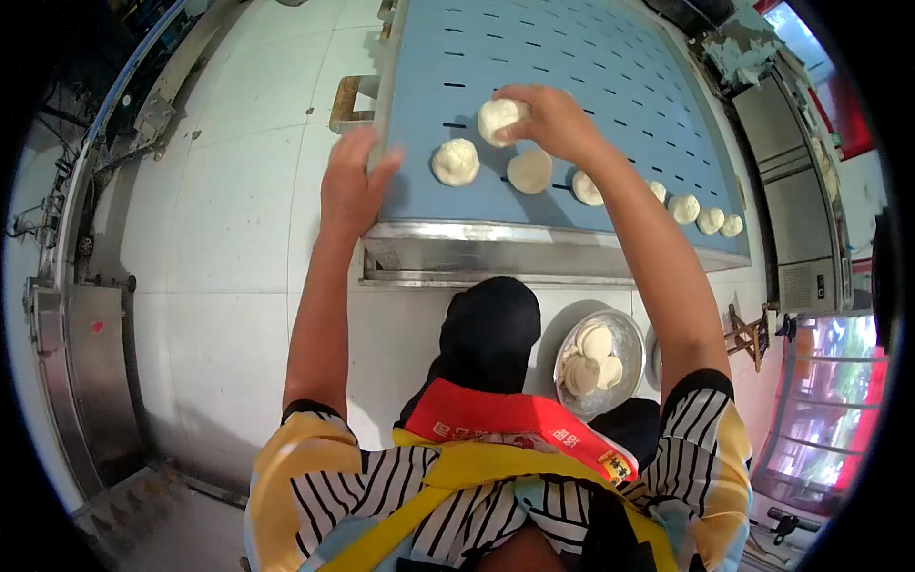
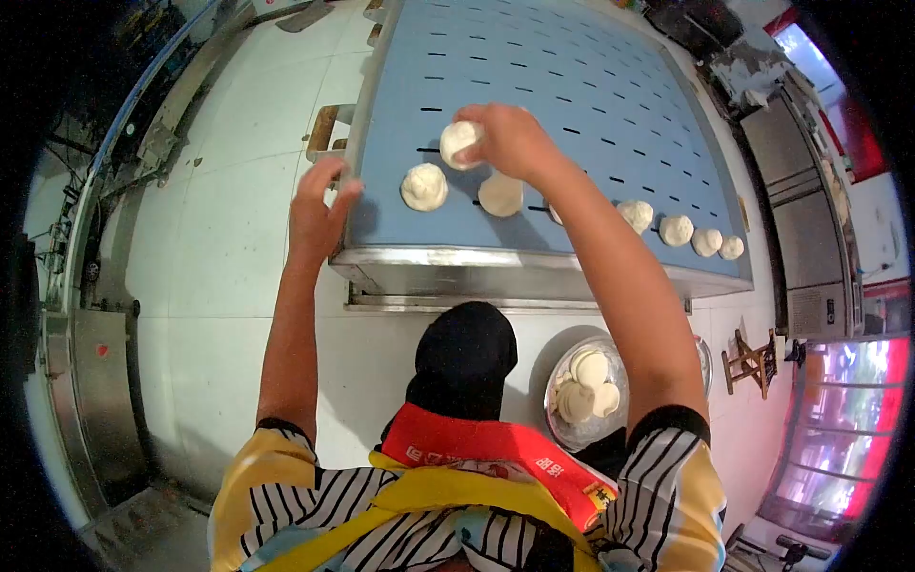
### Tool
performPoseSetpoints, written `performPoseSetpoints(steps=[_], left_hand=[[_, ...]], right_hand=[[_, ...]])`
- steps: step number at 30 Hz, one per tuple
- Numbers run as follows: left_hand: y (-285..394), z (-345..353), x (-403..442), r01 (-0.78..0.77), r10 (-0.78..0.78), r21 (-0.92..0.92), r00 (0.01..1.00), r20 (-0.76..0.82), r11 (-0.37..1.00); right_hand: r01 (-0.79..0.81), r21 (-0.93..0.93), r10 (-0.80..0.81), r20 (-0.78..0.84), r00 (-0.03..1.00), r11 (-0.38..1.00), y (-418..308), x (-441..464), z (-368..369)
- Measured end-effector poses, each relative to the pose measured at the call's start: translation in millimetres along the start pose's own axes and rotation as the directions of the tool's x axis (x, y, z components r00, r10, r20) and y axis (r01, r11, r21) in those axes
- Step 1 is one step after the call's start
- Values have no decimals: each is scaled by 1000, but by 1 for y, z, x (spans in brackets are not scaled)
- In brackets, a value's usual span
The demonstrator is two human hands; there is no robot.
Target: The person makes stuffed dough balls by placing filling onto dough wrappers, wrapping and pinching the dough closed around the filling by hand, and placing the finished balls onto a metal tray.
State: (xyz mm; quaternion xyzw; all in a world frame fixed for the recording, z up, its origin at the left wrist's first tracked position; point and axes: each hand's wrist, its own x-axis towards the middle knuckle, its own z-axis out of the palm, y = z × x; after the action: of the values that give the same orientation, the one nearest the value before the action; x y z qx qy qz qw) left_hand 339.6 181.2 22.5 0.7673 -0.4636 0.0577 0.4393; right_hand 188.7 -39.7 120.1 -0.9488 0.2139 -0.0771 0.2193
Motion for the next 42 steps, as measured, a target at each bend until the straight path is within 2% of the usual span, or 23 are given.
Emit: performPoseSetpoints(steps=[2,5,6,9,12,15,18,21,27,30,39,42], left_hand=[[-26,16,-7,-145,133,78,982,138,986],[-27,27,-15,22,2,-186,992,130,982],[-21,23,-14,92,-66,-112,974,219,989],[-26,28,-16,-37,51,-85,983,178,996],[-16,27,-20,-4,26,-135,986,164,991],[-11,31,-24,48,-29,-119,987,157,992],[-4,38,-32,83,-64,-127,987,145,988],[3,45,-35,65,-50,-112,990,130,992],[15,56,-38,96,-78,-98,982,175,990],[19,62,-39,84,-69,-79,982,176,993],[17,71,-39,26,-10,-109,989,148,994],[19,68,-37,8,6,-89,987,160,996]], right_hand=[[-12,-37,14,42,999,999,9,32,13],[-2,-114,11,84,996,993,14,73,32],[6,-141,8,96,995,990,16,82,38],[31,-188,-5,134,991,982,22,104,56],[165,-391,-91,200,976,906,30,107,74],[233,-400,-139,249,958,887,39,107,72],[155,-446,-26,281,959,882,38,101,69],[146,-394,-17,311,950,907,34,93,66],[357,-316,-247,339,908,879,62,85,64],[329,-317,-193,392,900,890,63,86,60],[416,-329,-250,445,860,847,76,93,60],[384,-420,-170,462,870,822,65,91,59]])
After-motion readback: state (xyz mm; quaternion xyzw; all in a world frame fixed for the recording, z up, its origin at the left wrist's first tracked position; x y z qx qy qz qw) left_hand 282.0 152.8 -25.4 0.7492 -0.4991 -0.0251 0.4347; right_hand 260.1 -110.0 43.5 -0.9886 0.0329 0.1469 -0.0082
